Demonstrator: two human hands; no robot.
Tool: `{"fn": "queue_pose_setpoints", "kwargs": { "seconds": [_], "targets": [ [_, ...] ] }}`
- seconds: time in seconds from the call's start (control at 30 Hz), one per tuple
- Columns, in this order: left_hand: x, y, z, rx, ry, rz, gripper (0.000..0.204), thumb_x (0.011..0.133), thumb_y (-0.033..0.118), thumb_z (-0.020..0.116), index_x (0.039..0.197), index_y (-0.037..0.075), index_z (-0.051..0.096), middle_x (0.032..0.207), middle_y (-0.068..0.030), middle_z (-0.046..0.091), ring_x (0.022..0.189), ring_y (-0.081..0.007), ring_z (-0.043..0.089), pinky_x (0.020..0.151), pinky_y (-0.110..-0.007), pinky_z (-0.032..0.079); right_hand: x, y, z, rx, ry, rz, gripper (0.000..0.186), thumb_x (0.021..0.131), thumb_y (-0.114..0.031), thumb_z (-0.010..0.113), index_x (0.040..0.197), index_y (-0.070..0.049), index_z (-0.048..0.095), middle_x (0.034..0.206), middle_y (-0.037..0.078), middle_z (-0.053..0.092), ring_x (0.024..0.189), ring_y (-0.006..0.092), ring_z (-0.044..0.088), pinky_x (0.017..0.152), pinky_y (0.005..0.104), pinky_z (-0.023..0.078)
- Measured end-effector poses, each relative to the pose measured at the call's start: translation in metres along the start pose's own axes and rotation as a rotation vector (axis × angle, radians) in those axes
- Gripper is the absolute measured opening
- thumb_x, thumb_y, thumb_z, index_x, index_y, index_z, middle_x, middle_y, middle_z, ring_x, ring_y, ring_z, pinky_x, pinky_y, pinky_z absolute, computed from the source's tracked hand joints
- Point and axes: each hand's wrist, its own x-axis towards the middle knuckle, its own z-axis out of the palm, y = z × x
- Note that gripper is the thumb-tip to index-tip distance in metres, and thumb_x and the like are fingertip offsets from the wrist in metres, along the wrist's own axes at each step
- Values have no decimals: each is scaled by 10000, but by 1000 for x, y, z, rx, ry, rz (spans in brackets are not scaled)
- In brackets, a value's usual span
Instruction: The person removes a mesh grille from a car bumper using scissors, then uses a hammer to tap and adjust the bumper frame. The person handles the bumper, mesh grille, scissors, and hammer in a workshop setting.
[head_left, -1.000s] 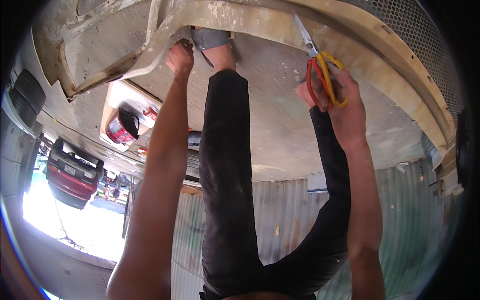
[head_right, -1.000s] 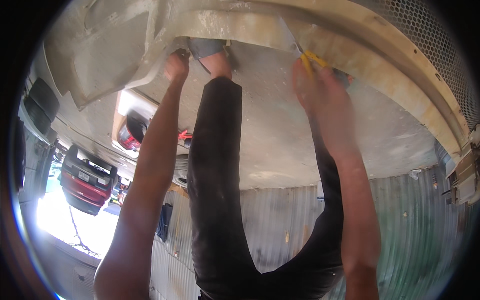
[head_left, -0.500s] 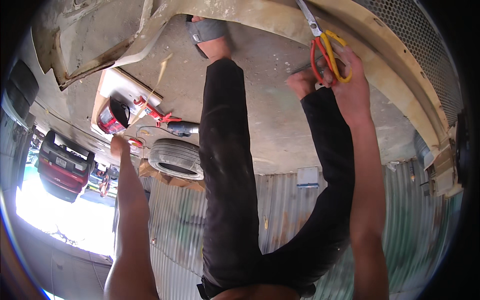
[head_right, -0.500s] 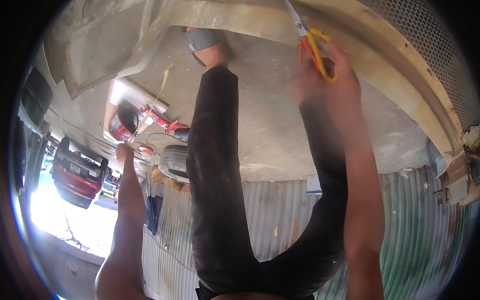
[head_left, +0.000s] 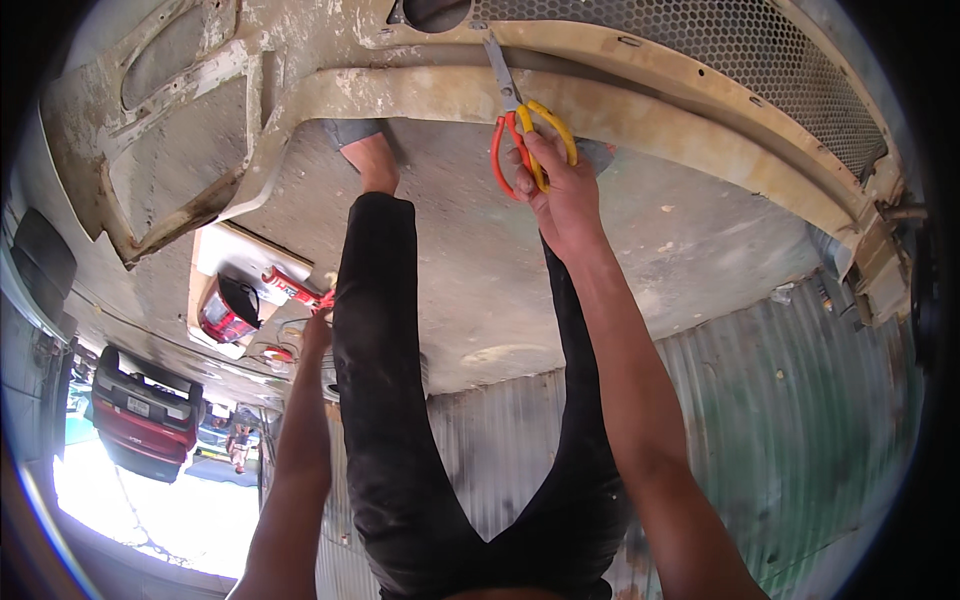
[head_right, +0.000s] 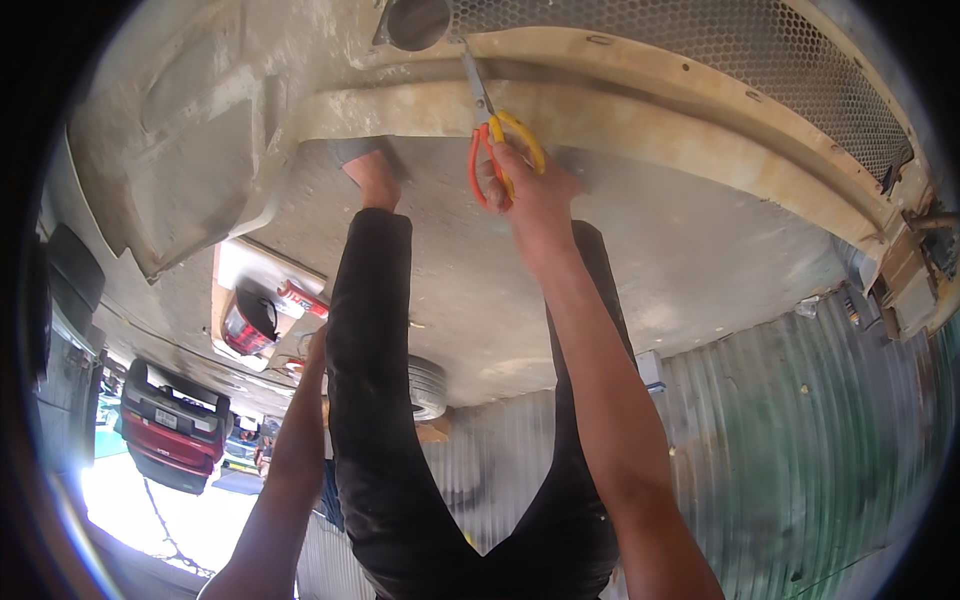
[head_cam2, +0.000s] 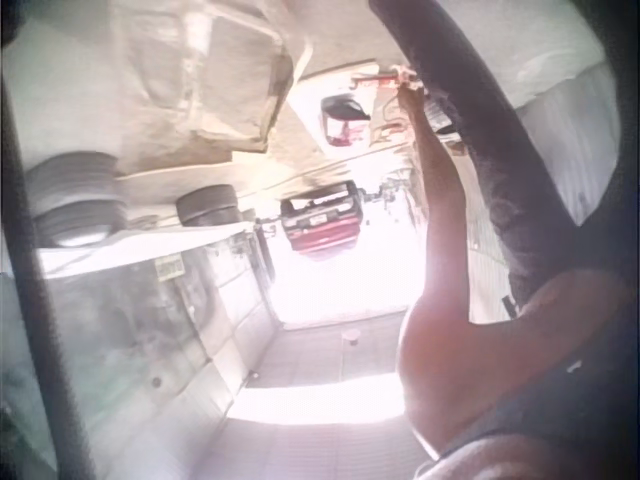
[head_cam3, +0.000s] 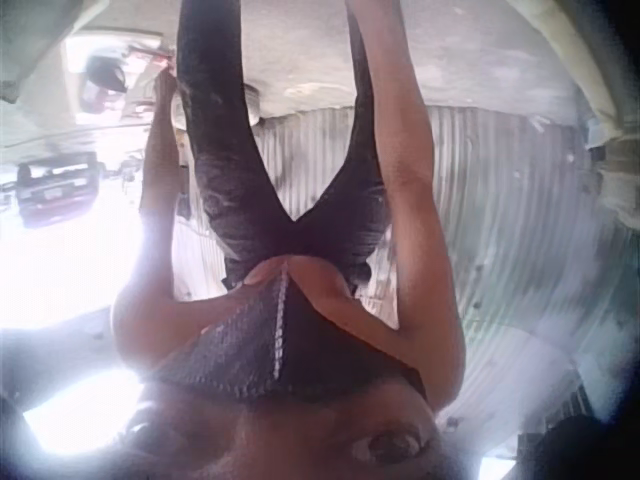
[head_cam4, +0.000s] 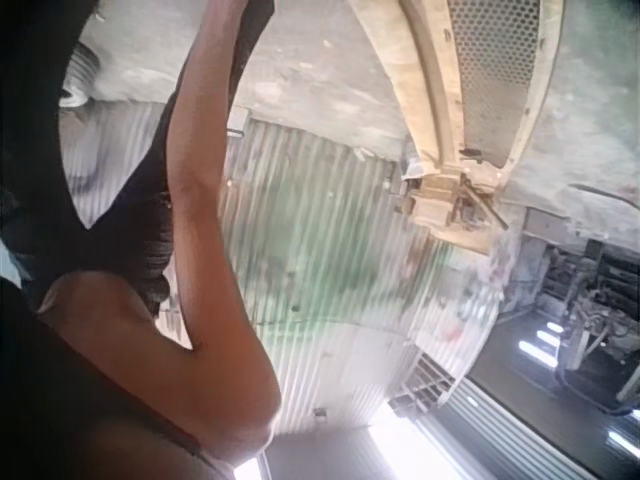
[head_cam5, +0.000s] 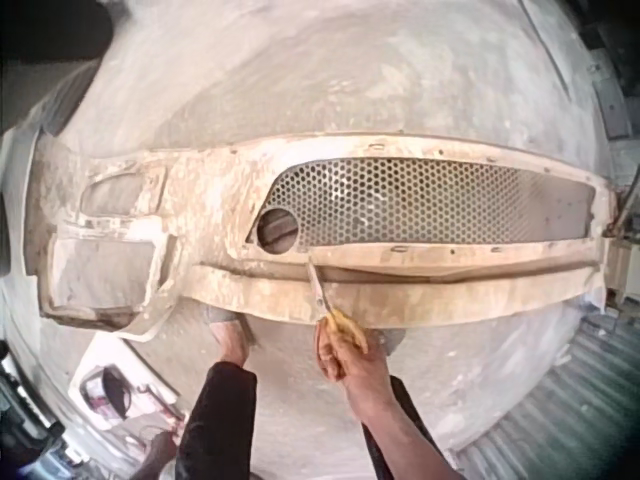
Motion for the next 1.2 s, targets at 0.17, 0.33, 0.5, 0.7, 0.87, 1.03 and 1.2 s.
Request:
{"fn": "queue_pose_setpoints", "kwargs": {
  "seconds": [0.17,0.33,0.5,0.7,0.87,1.03,1.2],
  "targets": [
    [37,41,-14,0,-3,13,495,867,315,629,1286,53,607,1088,-246,685,1043,-369,667,867,-455,502,-1,11,9,146,-37,10,254,989,-183,608,1207,-56,577,854,66,626,594,74,478,543,237,372],
    [49,82,-53,56,12,-37,467,836,217,655,1277,68,622,1044,-241,696,1006,-371,681,836,-459,524,9,21,14,132,-29,-60,267,997,-201,593,1216,-49,574,873,52,628,606,69,476,576,236,378],
    [62,102,-72,15,171,28,383,828,172,656,1193,60,678,988,-235,705,966,-374,691,816,-455,539,7,24,17,9,1,-75,332,1005,-230,552,1268,-28,570,901,34,581,718,99,491,678,257,397],
    [79,86,-82,135,148,129,138,809,121,674,882,46,765,931,-222,711,915,-383,694,813,-461,542,2,28,14,-143,-61,-147,398,1008,-269,546,1311,-12,529,1002,81,634,829,152,553,777,277,437],
    [100,82,-88,122,216,68,211,781,153,746,976,74,723,866,-218,705,891,-386,690,778,-465,529,-1,20,29,-867,96,-166,572,876,-375,729,1280,-8,555,980,88,669,889,130,630,823,276,467],
    [97,111,-103,141,276,20,555,776,161,801,1287,140,586,848,-195,686,905,-382,681,771,-477,507,3,31,34,-1300,295,-466,703,825,-462,755,1324,-16,538,940,115,684,795,209,667,756,332,512],
    [105,111,-104,161,331,104,353,837,160,716,1181,115,654,919,-194,712,932,-387,682,808,-461,520,8,37,37,-1340,359,-614,648,856,-461,727,1312,-30,567,927,114,674,734,233,653,712,356,534]
  ]
}}
